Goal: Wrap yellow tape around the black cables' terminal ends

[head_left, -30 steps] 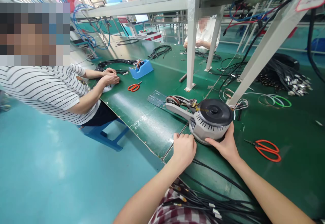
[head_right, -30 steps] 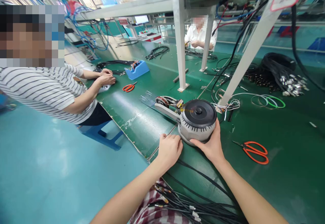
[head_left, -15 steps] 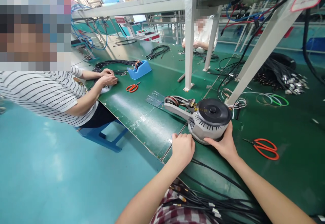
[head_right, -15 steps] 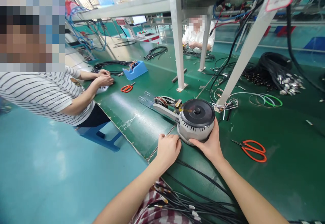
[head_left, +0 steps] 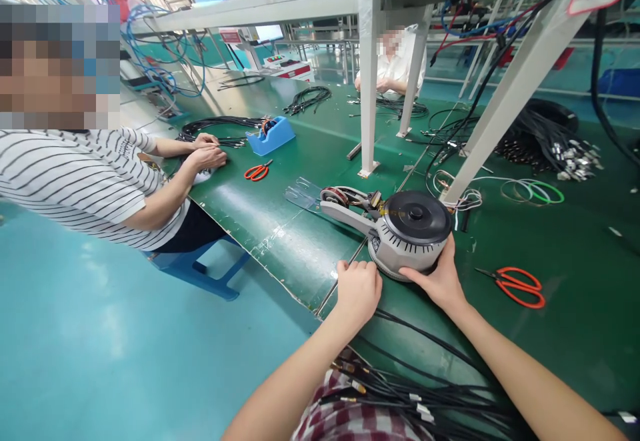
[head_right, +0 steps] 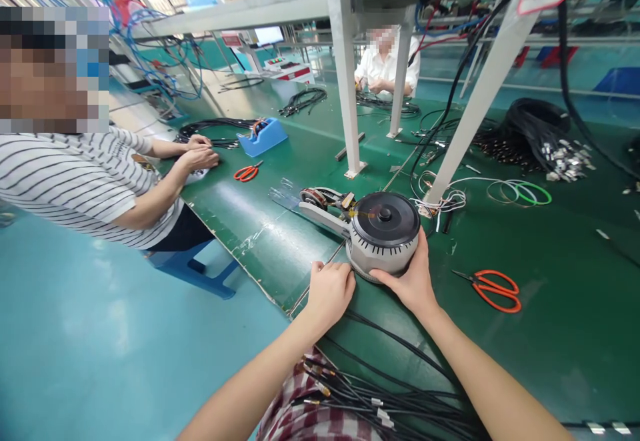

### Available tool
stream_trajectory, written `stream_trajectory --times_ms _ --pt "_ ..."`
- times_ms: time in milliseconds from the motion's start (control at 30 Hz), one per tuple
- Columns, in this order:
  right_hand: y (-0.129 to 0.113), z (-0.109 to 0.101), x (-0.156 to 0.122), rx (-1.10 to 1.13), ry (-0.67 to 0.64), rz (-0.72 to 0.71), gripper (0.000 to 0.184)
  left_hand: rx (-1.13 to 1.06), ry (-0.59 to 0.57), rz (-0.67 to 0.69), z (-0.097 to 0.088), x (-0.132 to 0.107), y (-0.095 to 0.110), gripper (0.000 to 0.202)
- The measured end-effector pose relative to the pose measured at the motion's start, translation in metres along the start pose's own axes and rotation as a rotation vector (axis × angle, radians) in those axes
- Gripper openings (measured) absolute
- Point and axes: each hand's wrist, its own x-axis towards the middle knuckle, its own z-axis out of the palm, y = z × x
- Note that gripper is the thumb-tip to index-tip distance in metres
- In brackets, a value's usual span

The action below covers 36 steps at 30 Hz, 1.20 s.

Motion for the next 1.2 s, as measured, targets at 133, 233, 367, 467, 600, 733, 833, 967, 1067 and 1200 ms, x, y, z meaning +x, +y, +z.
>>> stream_trajectory --times_ms 133,233,367,467,600,733,833,967,1067,1200 --pt "-0.001 0.000 0.001 -0.007 -0.002 0.005 0.142 -0.018 -0.010 0.036 0.009 -0.006 0.021 0.018" --pt "-0.002 -0.001 0.001 -0.019 -0.005 0.009 0.142 -0.044 -0.004 0.047 0.012 -0.010 0.030 0.018" --pt "-0.003 -0.002 0.000 -0.003 -0.009 0.010 0.141 -0.007 0.002 -0.005 0.001 -0.003 0.006 0.023" --pt "-0.003 -0.001 0.000 0.004 -0.008 0.007 0.141 0.020 0.003 -0.025 -0.004 0.001 -0.004 0.022" --pt "-0.002 0.000 0.001 0.007 -0.002 0.013 0.142 0.005 -0.009 0.007 0.006 -0.006 0.018 0.018" --pt "-0.001 0.000 0.001 0.005 -0.007 0.012 0.143 -0.045 -0.016 0.060 0.012 -0.012 0.035 0.017" --pt "-0.001 -0.001 0.001 0.000 -0.009 0.012 0.142 -0.028 -0.017 0.089 0.005 -0.008 0.021 0.021" --pt "-0.001 -0.001 0.000 -0.002 -0.009 0.003 0.140 0.034 0.004 0.036 -0.003 -0.001 -0.004 0.023" --pt "-0.002 -0.001 0.000 0.002 -0.008 0.000 0.140 0.059 0.007 0.016 -0.001 0.001 -0.005 0.020" --pt "-0.001 -0.001 0.001 0.000 -0.007 0.013 0.143 0.035 -0.008 0.068 0.009 -0.006 0.019 0.017"
